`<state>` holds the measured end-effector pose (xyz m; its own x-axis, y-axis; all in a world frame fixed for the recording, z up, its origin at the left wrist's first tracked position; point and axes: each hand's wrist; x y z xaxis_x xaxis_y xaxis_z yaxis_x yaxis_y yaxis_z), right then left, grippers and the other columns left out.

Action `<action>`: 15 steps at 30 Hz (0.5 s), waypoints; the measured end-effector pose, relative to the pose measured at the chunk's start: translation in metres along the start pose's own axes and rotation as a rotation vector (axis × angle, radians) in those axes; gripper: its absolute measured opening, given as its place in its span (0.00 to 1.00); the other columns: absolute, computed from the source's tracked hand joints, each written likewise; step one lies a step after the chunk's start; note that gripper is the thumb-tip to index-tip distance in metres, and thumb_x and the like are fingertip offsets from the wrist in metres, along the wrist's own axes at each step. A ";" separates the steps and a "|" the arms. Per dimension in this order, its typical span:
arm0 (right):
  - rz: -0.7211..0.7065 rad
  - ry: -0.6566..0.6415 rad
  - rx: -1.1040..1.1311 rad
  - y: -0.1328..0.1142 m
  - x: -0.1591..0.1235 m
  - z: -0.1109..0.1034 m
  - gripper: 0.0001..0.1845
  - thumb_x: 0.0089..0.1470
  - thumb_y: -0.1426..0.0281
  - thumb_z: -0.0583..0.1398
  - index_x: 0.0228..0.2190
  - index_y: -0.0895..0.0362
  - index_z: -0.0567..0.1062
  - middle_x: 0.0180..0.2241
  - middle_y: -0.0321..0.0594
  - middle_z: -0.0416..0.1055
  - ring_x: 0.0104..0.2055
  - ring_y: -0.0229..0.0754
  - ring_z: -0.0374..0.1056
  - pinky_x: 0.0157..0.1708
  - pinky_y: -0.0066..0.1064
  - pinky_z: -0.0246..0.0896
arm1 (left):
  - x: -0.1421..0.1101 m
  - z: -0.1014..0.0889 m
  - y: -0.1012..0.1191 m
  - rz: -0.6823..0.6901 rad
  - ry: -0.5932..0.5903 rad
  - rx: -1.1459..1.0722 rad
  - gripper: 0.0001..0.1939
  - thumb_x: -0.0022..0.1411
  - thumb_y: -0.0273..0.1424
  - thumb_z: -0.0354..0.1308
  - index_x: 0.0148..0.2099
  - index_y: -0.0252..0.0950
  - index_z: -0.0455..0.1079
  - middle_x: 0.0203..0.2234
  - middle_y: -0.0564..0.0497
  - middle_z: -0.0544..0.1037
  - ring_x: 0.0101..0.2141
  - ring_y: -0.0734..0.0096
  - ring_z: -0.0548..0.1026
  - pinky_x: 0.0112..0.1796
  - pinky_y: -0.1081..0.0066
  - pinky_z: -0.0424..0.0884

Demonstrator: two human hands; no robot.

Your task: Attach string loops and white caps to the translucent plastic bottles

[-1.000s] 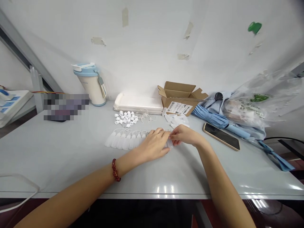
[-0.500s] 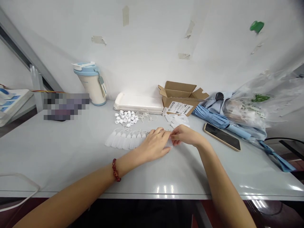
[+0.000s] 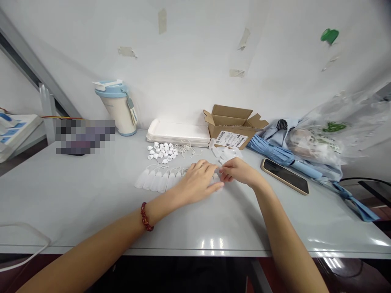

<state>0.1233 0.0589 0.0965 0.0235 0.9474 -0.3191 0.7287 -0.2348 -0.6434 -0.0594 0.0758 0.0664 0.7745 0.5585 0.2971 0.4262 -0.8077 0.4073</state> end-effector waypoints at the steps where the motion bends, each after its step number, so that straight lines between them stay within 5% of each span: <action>1: -0.008 0.058 -0.035 0.001 0.002 -0.001 0.12 0.54 0.74 0.54 0.24 0.62 0.74 0.24 0.44 0.76 0.24 0.38 0.71 0.26 0.26 0.65 | 0.002 -0.002 -0.005 -0.031 0.018 0.011 0.19 0.66 0.40 0.45 0.53 0.33 0.61 0.48 0.43 0.71 0.52 0.57 0.62 0.49 0.59 0.61; 7: -0.011 0.416 -0.293 0.013 0.012 -0.004 0.10 0.51 0.77 0.56 0.35 0.60 0.76 0.38 0.48 0.74 0.39 0.46 0.70 0.39 0.32 0.60 | 0.012 -0.015 -0.042 -0.168 0.032 0.166 0.18 0.66 0.32 0.41 0.48 0.30 0.67 0.47 0.40 0.72 0.48 0.53 0.62 0.47 0.57 0.61; 15: 0.004 0.394 -0.424 0.022 0.018 -0.003 0.10 0.47 0.74 0.62 0.35 0.59 0.78 0.38 0.46 0.75 0.40 0.47 0.68 0.37 0.32 0.57 | 0.026 -0.008 -0.056 -0.186 0.020 0.209 0.15 0.61 0.28 0.43 0.35 0.30 0.71 0.36 0.39 0.73 0.43 0.51 0.64 0.45 0.54 0.61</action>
<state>0.1418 0.0711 0.0791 0.2203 0.9753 0.0146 0.9367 -0.2074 -0.2820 -0.0666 0.1369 0.0584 0.6651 0.7030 0.2519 0.6491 -0.7110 0.2705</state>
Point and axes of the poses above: each hand's wrist, its own x-axis towards the middle knuckle, its own z-axis out of the palm, y = z × x
